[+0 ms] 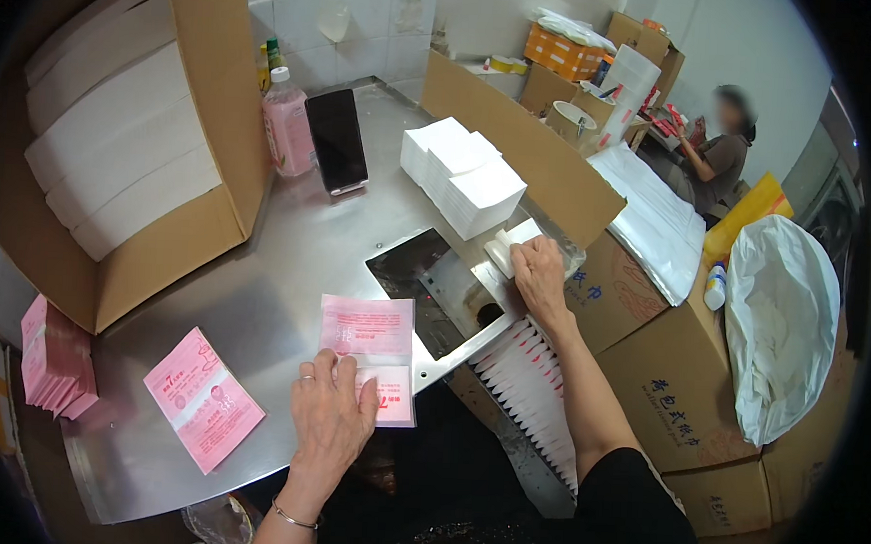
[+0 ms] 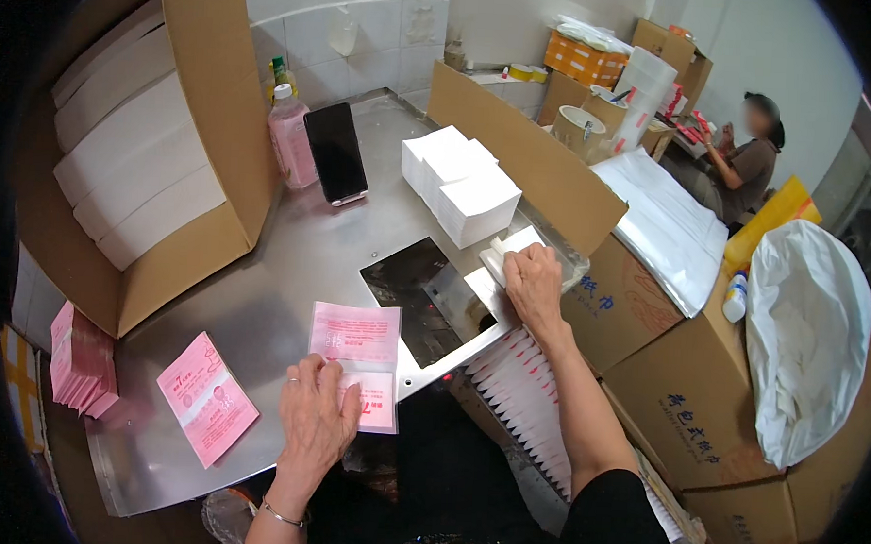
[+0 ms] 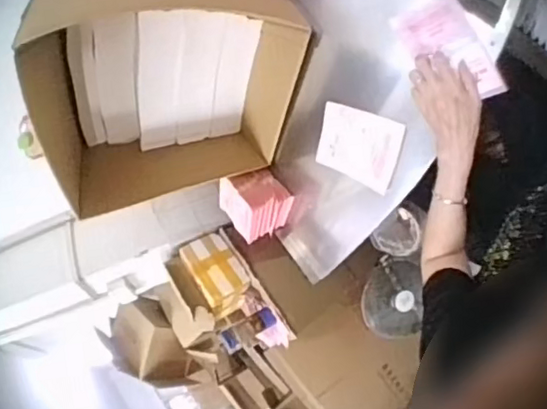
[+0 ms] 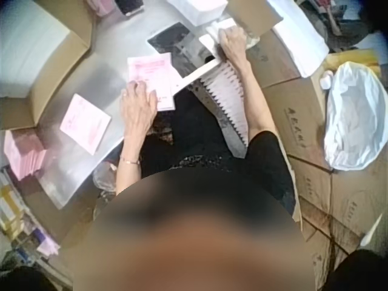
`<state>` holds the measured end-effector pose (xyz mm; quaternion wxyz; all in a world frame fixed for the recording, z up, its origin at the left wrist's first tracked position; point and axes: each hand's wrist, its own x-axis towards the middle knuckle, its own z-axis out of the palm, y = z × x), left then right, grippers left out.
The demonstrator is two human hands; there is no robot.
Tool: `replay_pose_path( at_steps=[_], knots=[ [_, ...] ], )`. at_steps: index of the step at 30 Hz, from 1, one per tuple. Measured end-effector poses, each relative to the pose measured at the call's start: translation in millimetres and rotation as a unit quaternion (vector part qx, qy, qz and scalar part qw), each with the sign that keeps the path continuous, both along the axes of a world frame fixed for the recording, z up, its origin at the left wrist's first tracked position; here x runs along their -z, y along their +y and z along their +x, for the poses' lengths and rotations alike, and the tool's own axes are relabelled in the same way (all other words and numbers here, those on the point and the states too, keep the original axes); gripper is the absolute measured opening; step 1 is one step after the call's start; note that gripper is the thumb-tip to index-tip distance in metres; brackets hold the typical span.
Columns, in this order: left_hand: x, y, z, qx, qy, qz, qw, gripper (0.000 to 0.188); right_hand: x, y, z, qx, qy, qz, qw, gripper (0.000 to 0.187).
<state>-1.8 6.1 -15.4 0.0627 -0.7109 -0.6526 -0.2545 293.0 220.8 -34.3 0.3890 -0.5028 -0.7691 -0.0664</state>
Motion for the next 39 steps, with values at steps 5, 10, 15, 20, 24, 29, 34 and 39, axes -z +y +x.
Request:
replay_pose_path(
  at_steps=[5,10,15,20,24,29,34,39],
  knots=[
    [-3.3,-2.8,-1.1,0.0,0.009,0.0,1.0,0.037,0.7,-6.6,-5.0,0.001,-0.024,0.079,0.997,0.029],
    [-11.7,-16.0,-3.2,0.083,-0.038,-0.059,0.994,0.045,-9.5,-71.8,-77.7,-0.223,-0.038,0.118,0.967,0.039],
    [-14.2,-14.7,-23.9,0.031,-0.072,-0.07,0.994,0.071,-10.2,-165.8,-141.4,-0.382,-0.158,0.081,0.907,0.033],
    [-14.9,-6.7,1.0,0.004,-0.036,-0.029,0.999,0.078,10.8,-78.1,-182.8,-0.226,-0.229,-0.01,0.947,0.031],
    [-7.6,-40.2,-34.2,0.028,-0.199,-0.044,0.979,0.054,27.6,-42.8,-140.8,-0.244,-0.011,-0.085,0.966,0.021],
    [-18.0,-47.8,-20.1,0.049,-0.323,0.02,0.945,0.025,-11.0,-46.6,-99.2,-0.084,-0.247,-0.329,0.907,0.019],
    [-17.4,-77.8,-67.3,-0.098,-0.265,0.077,0.956,0.025,-26.6,-38.4,-48.2,-0.021,-0.096,0.024,0.995,0.018],
    [-19.7,-68.2,-103.2,-0.254,-0.099,0.129,0.953,0.027,11.8,-17.9,-14.6,0.063,-0.167,0.028,0.984,0.02]
  ],
)
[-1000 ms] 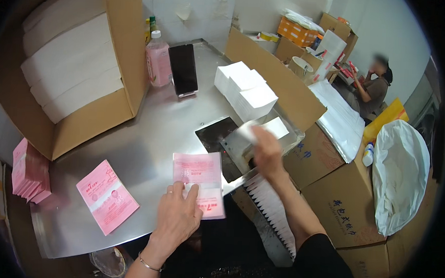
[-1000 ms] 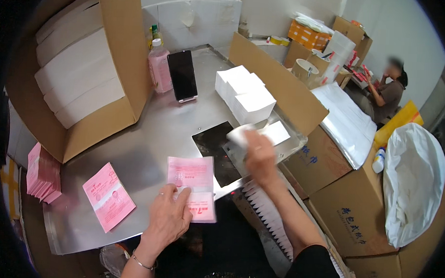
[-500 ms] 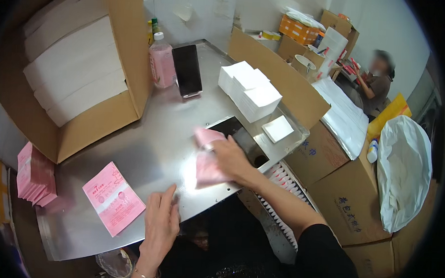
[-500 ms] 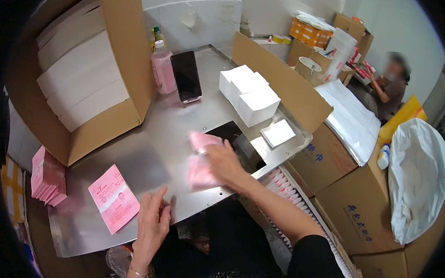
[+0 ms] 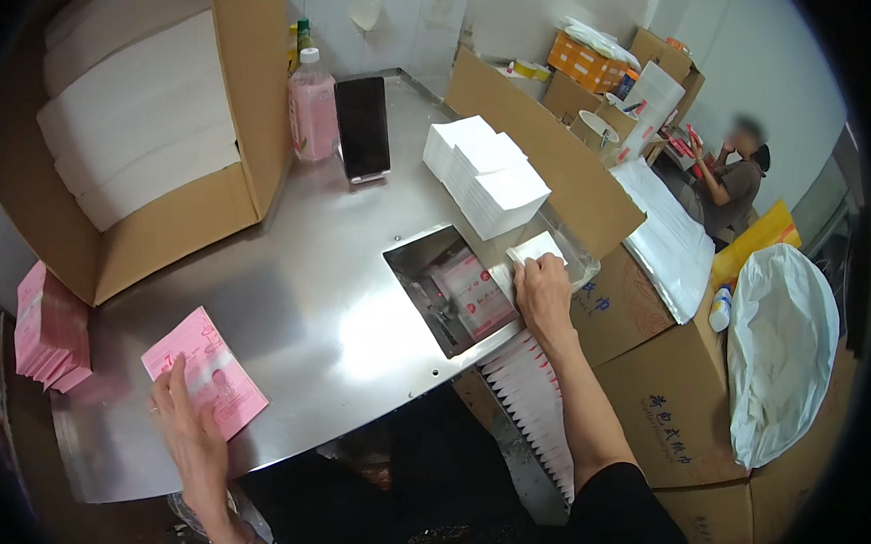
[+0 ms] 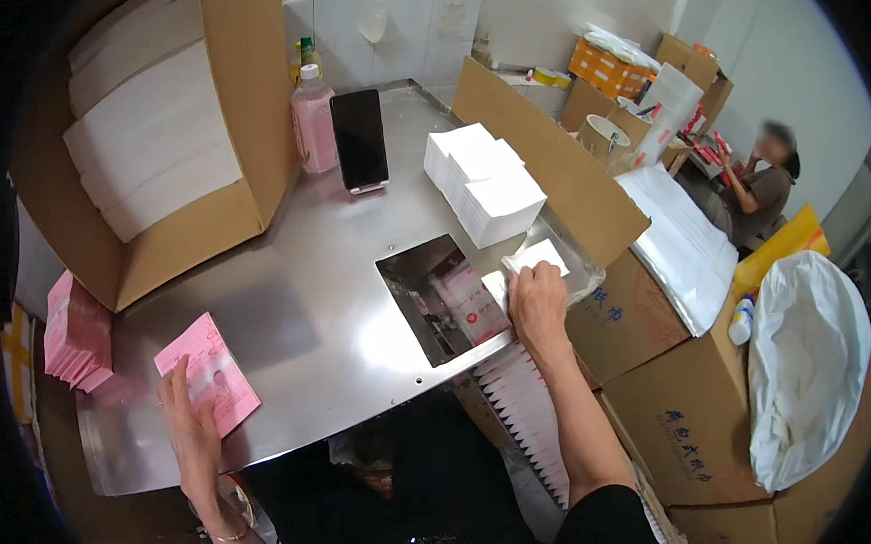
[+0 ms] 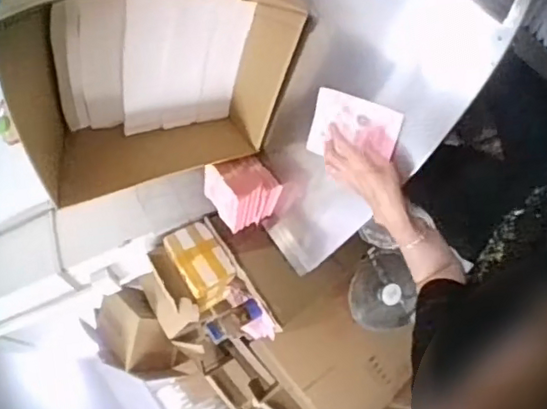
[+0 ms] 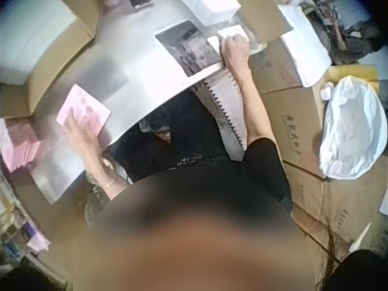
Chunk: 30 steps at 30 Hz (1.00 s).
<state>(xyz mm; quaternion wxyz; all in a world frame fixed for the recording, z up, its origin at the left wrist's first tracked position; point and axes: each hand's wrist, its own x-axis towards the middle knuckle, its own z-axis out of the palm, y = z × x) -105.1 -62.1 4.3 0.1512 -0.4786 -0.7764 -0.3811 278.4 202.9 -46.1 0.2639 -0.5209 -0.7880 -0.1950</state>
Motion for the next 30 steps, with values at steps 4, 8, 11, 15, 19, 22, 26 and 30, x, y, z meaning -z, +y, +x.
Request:
replay_pose_path(
  at_steps=[4,8,11,15,19,22,26,30],
  knots=[
    [16.4,-12.6,-23.9,0.001,0.021,-0.183,0.983,0.017,-8.2,-0.5,-1.7,-0.007,-0.003,-0.016,1.0,0.018],
    [15.2,-16.5,-39.0,0.067,-0.011,-0.168,0.983,0.013,-5.7,-0.7,-0.8,-0.014,0.019,-0.034,0.999,0.013],
    [4.3,-15.0,-21.4,0.045,0.016,-0.075,0.996,0.015,-15.9,-1.1,-5.4,-0.061,0.101,0.003,0.993,0.017],
    [10.6,42.7,76.1,0.342,0.008,-0.077,0.937,0.014,-26.4,-5.3,-3.7,-0.112,0.193,0.01,0.975,0.046],
    [23.8,56.4,89.0,0.371,-0.015,-0.076,0.926,0.038,-34.9,-97.0,-101.5,-0.387,0.088,-0.049,0.917,0.044],
    [15.9,47.6,82.1,0.321,-0.004,-0.093,0.943,0.06,-30.1,-148.9,-120.9,-0.524,0.002,-0.028,0.851,0.039],
    [19.0,57.4,104.9,0.242,0.021,-0.118,0.963,0.076,-36.8,-103.0,-161.9,-0.317,-0.077,-0.17,0.93,0.034],
    [26.4,59.7,89.8,0.213,0.037,-0.129,0.968,0.074,-35.2,-114.6,-162.0,-0.48,0.072,-0.207,0.849,0.025]
  ],
)
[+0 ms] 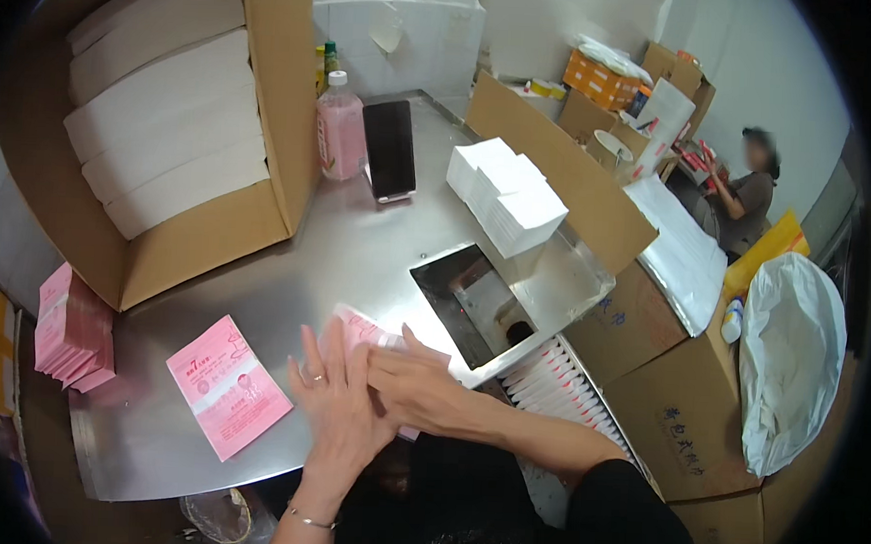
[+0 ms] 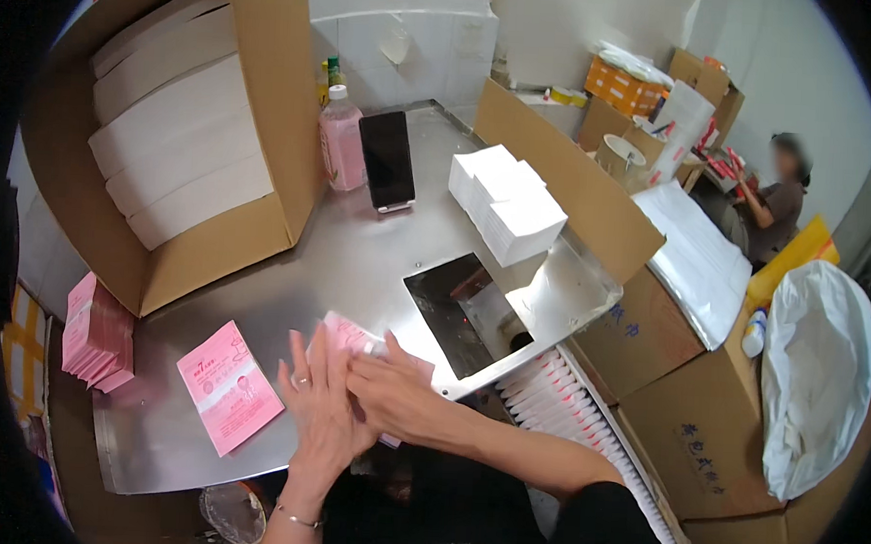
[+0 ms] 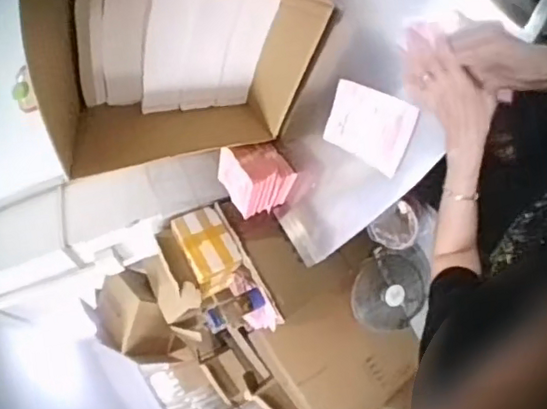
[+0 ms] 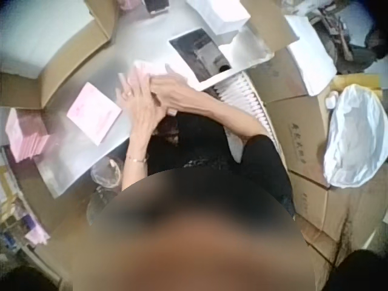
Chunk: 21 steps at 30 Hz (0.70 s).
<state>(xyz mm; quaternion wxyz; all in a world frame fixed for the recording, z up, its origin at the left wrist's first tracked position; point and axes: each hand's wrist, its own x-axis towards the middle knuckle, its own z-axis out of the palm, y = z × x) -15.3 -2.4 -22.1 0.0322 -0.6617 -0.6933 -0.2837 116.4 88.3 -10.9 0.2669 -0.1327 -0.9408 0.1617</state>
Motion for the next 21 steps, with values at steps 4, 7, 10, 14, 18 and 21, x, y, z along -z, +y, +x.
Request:
replay_pose_path(
  at_steps=[4,7,10,14,18,21],
  knots=[
    [-6.1,-11.7,-8.6,-0.019,0.088,-0.024,0.996,0.063,-25.4,74.9,65.3,0.256,0.08,0.204,0.942,0.029],
    [-18.3,-8.5,1.6,-0.029,0.115,0.002,0.993,0.056,-31.5,149.4,103.5,0.433,0.104,0.297,0.845,0.042],
    [-21.4,-4.5,9.2,-0.042,0.03,-0.119,0.992,0.053,-6.7,189.2,121.5,0.396,0.086,0.219,0.888,0.051],
    [-2.2,-0.4,4.4,0.001,0.079,0.012,0.997,0.054,-14.9,163.4,115.4,0.443,0.022,0.186,0.877,0.054],
    [-4.8,-0.1,5.9,-0.013,0.069,-0.005,0.998,0.051,-10.5,136.5,131.4,0.503,0.004,0.176,0.846,0.051],
    [-4.0,0.1,3.3,-0.005,0.096,-0.011,0.995,0.052,-27.3,123.6,126.7,0.503,-0.03,0.296,0.811,0.041]
  ],
)
